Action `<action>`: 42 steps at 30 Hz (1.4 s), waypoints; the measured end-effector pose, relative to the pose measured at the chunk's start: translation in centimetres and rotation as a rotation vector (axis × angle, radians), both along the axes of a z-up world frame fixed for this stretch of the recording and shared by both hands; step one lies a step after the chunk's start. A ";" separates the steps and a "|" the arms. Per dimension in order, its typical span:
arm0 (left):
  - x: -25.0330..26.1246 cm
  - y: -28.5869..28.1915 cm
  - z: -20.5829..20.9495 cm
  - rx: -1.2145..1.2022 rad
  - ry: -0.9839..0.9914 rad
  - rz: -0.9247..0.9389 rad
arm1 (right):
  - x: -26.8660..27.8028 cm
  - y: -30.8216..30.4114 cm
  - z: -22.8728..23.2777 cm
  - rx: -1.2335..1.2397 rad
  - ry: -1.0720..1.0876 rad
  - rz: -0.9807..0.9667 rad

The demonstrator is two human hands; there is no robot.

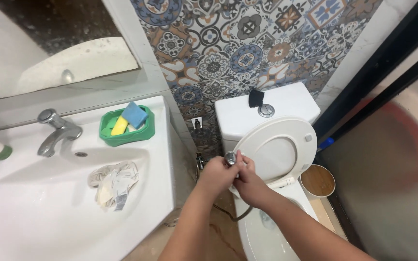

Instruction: Cleaning a toilet bowl and seat using a sponge and a bidet sprayer for rinsing.

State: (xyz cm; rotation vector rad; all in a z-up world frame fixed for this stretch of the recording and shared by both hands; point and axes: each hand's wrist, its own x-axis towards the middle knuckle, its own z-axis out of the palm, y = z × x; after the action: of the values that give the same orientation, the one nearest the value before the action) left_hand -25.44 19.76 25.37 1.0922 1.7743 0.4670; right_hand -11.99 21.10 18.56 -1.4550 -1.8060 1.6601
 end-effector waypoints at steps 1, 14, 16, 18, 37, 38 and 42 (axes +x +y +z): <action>-0.4 0.6 0.1 -0.004 -0.001 -0.007 | 0.0 0.0 0.0 -0.004 -0.001 -0.007; -11.7 18.1 -12.6 0.223 0.529 0.192 | 14.8 -3.5 -4.9 -0.144 -0.287 -0.465; -11.5 18.4 -13.5 0.230 0.528 0.218 | 18.5 -4.6 -6.4 -0.214 -0.306 -0.577; -11.7 18.9 -15.1 0.299 0.553 0.165 | 23.1 -5.9 -10.3 -0.140 -0.373 -0.598; -12.4 18.2 -17.5 0.634 0.602 0.188 | 24.6 -9.0 -10.0 -0.198 -0.282 -0.735; -12.4 18.2 -18.3 0.614 0.568 0.168 | 24.1 -8.7 -9.4 -0.209 -0.265 -0.750; -12.0 18.4 -21.2 0.506 0.512 0.091 | 19.8 -7.0 -2.8 -0.446 -0.214 -0.889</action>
State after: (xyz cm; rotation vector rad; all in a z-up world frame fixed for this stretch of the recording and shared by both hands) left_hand -37.43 38.14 4.17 1.5923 2.2248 0.7722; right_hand 7.81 14.13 15.80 -2.2301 -0.6266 1.4650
